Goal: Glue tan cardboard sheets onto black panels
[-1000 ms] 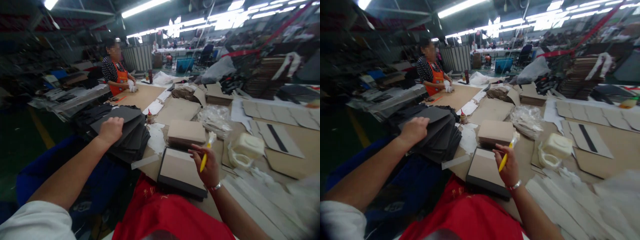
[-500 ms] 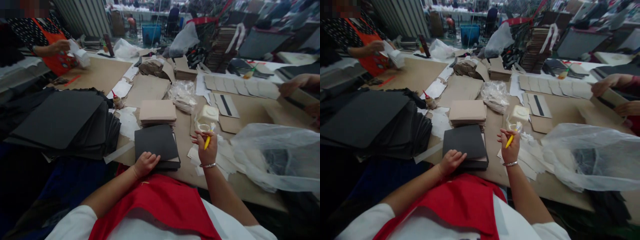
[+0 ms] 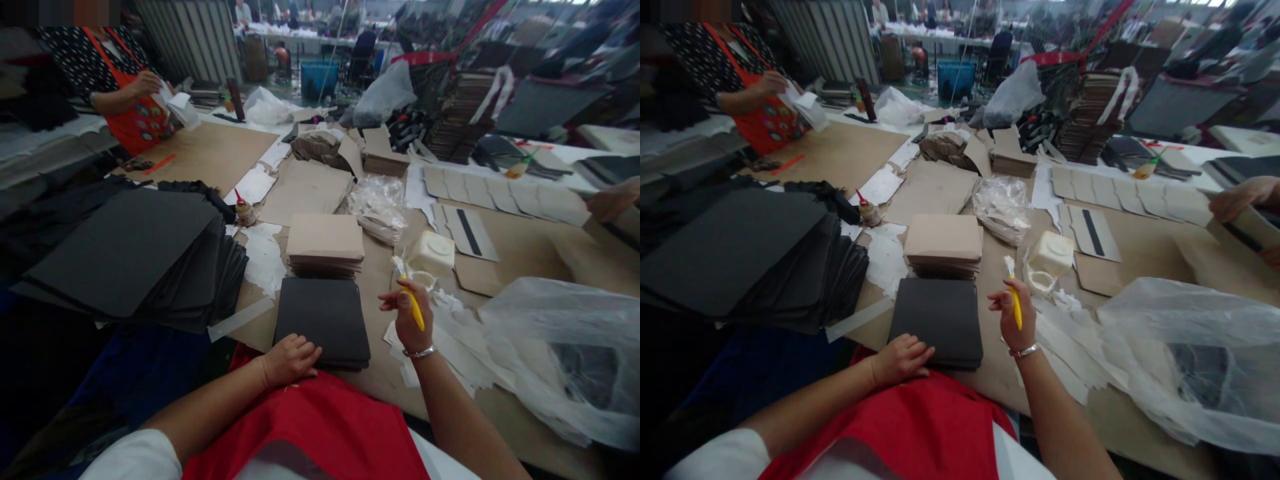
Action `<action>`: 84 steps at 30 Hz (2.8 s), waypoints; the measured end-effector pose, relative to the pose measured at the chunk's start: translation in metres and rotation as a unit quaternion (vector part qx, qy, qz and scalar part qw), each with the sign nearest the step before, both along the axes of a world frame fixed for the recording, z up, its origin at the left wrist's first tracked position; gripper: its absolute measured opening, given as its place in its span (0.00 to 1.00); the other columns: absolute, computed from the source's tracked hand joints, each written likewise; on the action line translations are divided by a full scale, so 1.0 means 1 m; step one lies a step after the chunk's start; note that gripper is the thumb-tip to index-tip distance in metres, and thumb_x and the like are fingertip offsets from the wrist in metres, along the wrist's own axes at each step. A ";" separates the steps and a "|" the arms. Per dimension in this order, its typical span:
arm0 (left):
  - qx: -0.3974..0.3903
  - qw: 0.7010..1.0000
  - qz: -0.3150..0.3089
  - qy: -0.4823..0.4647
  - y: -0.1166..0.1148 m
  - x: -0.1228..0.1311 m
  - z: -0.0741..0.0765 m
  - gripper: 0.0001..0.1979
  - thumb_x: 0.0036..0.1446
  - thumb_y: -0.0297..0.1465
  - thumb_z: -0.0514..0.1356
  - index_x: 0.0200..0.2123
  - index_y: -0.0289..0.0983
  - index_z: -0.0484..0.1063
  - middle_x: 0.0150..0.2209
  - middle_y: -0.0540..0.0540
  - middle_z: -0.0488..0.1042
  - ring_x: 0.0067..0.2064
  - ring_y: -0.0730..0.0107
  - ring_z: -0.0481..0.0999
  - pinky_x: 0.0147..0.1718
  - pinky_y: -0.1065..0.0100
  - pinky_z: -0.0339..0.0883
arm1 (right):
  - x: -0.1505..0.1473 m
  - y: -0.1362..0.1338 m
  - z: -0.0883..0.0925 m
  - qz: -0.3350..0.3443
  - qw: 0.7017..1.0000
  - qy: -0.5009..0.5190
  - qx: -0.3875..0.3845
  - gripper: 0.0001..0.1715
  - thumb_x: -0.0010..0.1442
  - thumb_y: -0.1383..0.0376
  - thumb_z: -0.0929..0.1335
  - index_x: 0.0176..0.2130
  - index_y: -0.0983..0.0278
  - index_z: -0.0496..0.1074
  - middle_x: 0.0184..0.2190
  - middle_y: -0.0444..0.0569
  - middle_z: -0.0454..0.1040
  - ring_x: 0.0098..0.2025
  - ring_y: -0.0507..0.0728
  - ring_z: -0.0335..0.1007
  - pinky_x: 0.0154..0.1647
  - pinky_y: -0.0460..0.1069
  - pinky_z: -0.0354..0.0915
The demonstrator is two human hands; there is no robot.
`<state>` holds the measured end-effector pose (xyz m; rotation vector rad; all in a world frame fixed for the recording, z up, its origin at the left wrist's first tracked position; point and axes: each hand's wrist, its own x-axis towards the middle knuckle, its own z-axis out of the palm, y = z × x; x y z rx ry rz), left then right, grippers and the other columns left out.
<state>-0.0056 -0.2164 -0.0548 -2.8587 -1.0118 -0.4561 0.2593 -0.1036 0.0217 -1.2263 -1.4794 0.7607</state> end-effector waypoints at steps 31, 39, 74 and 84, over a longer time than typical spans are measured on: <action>-0.108 0.949 0.295 -0.007 0.223 0.038 0.057 0.14 0.54 0.34 0.61 0.44 0.37 0.68 0.51 0.38 0.67 0.49 0.56 0.66 0.44 0.57 0.63 | -0.061 0.269 0.023 0.019 0.973 -0.067 -0.218 0.08 0.54 0.64 0.66 0.27 0.66 0.69 0.14 0.40 0.66 0.14 0.46 0.56 0.16 0.42 0.56; -0.111 0.957 0.263 0.046 0.234 0.036 0.071 0.14 0.51 0.34 0.62 0.40 0.34 0.70 0.42 0.39 0.69 0.47 0.56 0.66 0.44 0.60 0.63 | -0.017 0.170 0.012 0.224 0.872 -0.415 0.131 0.15 0.59 0.61 0.64 0.42 0.63 0.75 0.34 0.52 0.76 0.34 0.53 0.71 0.36 0.47 0.63; -0.079 0.657 0.350 -0.663 0.168 -0.030 0.137 0.13 0.43 0.30 0.59 0.36 0.36 0.66 0.32 0.49 0.72 0.31 0.70 0.73 0.32 0.68 0.68 | -0.076 0.091 0.007 -0.014 0.995 -0.087 0.042 0.15 0.59 0.54 0.62 0.39 0.62 0.61 0.32 0.49 0.74 0.32 0.55 0.72 0.34 0.49 0.65; -0.305 0.584 0.334 -0.674 0.075 0.003 0.083 0.24 0.55 0.51 0.47 0.47 0.41 0.60 0.40 0.46 0.71 0.38 0.70 0.74 0.34 0.66 0.71 | -0.032 0.029 -0.009 -0.074 0.988 -0.136 0.005 0.11 0.57 0.58 0.62 0.38 0.61 0.59 0.25 0.42 0.65 0.24 0.51 0.63 0.29 0.48 0.62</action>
